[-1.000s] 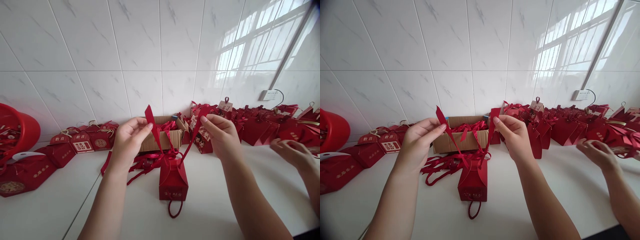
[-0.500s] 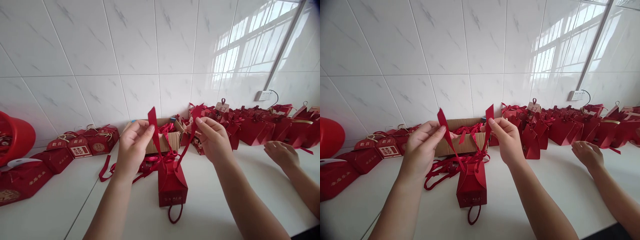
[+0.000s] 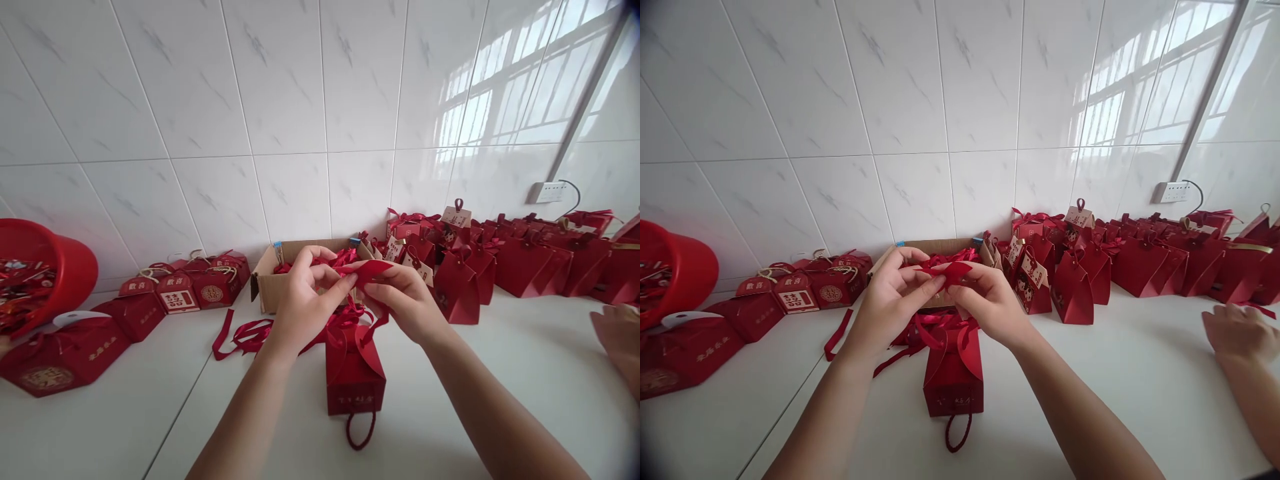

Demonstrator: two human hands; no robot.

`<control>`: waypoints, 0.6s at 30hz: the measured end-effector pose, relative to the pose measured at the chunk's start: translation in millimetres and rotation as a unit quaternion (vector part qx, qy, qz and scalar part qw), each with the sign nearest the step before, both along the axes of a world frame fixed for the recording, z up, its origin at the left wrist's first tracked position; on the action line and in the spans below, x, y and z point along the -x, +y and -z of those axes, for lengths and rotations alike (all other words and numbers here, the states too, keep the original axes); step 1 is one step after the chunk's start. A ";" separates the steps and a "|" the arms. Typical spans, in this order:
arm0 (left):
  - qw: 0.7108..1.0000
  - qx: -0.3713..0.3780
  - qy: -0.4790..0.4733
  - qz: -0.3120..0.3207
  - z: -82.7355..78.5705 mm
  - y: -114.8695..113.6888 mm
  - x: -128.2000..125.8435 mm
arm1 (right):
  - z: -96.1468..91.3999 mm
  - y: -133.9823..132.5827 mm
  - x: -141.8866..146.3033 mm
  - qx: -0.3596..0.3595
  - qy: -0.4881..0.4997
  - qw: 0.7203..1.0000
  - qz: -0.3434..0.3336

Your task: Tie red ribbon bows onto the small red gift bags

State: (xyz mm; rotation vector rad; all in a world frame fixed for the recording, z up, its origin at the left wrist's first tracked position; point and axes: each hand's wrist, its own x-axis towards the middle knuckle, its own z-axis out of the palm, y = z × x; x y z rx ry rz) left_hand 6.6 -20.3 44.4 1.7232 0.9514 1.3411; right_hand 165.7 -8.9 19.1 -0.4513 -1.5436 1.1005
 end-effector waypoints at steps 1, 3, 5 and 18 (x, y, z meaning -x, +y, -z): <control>1.000 -0.002 0.005 0.005 0.0 0.5 1.0 | -0.4 -0.5 0.9 0.000 0.000 1.000 -0.006; 1.000 0.004 0.011 0.023 -0.7 1.4 3.2 | -1.5 -0.5 2.1 0.002 -0.001 1.000 -0.013; 0.999 0.026 0.008 0.047 -2.4 2.3 5.5 | -2.3 1.3 1.6 0.003 -0.006 1.000 -0.021; 0.989 0.128 -0.044 0.068 -2.2 14.9 11.4 | 5.7 24.0 -12.9 -0.452 -0.235 0.838 0.197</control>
